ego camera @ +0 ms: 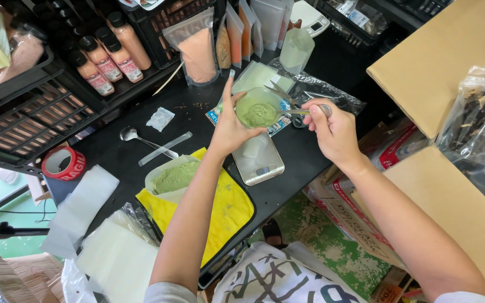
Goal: The person scoops green powder from a large bag into small plastic pouches using a spoon and a digital scale. They repeatedly weigh the pouches, adjust the powder amount, and place the filled pouches into a cardboard box.
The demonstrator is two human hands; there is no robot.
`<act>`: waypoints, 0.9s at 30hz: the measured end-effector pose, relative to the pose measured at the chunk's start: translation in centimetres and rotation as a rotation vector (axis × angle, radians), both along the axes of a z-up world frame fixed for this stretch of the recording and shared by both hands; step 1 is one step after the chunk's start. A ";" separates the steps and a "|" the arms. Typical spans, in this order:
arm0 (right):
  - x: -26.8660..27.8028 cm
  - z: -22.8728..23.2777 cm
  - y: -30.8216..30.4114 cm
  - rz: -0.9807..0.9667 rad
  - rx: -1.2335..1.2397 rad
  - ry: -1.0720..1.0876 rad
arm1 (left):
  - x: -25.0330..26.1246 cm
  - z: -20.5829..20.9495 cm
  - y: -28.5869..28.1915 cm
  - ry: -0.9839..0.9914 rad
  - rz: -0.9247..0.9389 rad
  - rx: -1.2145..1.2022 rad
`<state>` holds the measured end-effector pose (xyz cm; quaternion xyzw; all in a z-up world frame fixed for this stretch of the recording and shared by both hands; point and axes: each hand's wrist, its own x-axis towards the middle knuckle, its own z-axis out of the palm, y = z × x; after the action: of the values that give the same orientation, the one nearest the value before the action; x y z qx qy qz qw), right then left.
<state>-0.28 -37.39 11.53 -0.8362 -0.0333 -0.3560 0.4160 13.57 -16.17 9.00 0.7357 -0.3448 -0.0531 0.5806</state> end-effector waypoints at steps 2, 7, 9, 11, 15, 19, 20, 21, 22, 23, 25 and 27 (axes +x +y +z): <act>0.0 -0.5 0.0 -0.005 -0.049 -0.007 | 0.4 -1.2 -0.1 0.007 -0.014 -0.015; 0.1 -0.6 0.4 0.027 -0.095 -0.019 | 1.0 -6.5 -0.3 0.126 -0.064 -0.054; 0.3 -0.7 0.6 0.055 -0.099 -0.044 | 1.0 -8.7 -0.8 0.149 -0.073 -0.007; 0.0 -0.8 0.7 0.055 -0.111 -0.046 | 1.1 -9.7 -1.6 0.122 -0.043 0.000; -0.5 -0.8 0.6 0.058 -0.115 -0.077 | 0.7 -9.7 -2.3 0.073 0.055 0.067; -0.8 -1.5 0.3 0.032 -0.139 -0.090 | -0.5 -9.3 -2.1 0.172 0.081 0.019; -0.9 -1.6 0.4 0.022 -0.170 -0.100 | -0.8 -9.6 -1.9 0.183 0.110 0.018; -0.9 -1.6 0.5 0.011 -0.202 -0.114 | -1.0 -9.7 -1.8 0.191 0.140 0.015; -1.1 -1.6 1.0 0.014 -0.203 -0.115 | -1.3 -9.7 -1.9 0.191 0.142 0.015; -1.4 -1.6 1.4 0.032 -0.231 -0.125 | -1.7 -9.7 -1.9 0.196 0.155 -0.012; -2.1 -1.1 2.1 0.053 -0.258 -0.137 | -2.2 -9.8 -1.9 0.199 0.172 -0.040; -3.1 -0.3 2.7 0.098 -0.261 -0.130 | -2.8 -10.2 -1.9 0.203 0.219 -0.068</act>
<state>-3.35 -34.70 11.20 -0.8556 -0.1470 -0.3814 0.3178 10.78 -18.11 -1.17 0.7397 -0.2035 -0.0518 0.6393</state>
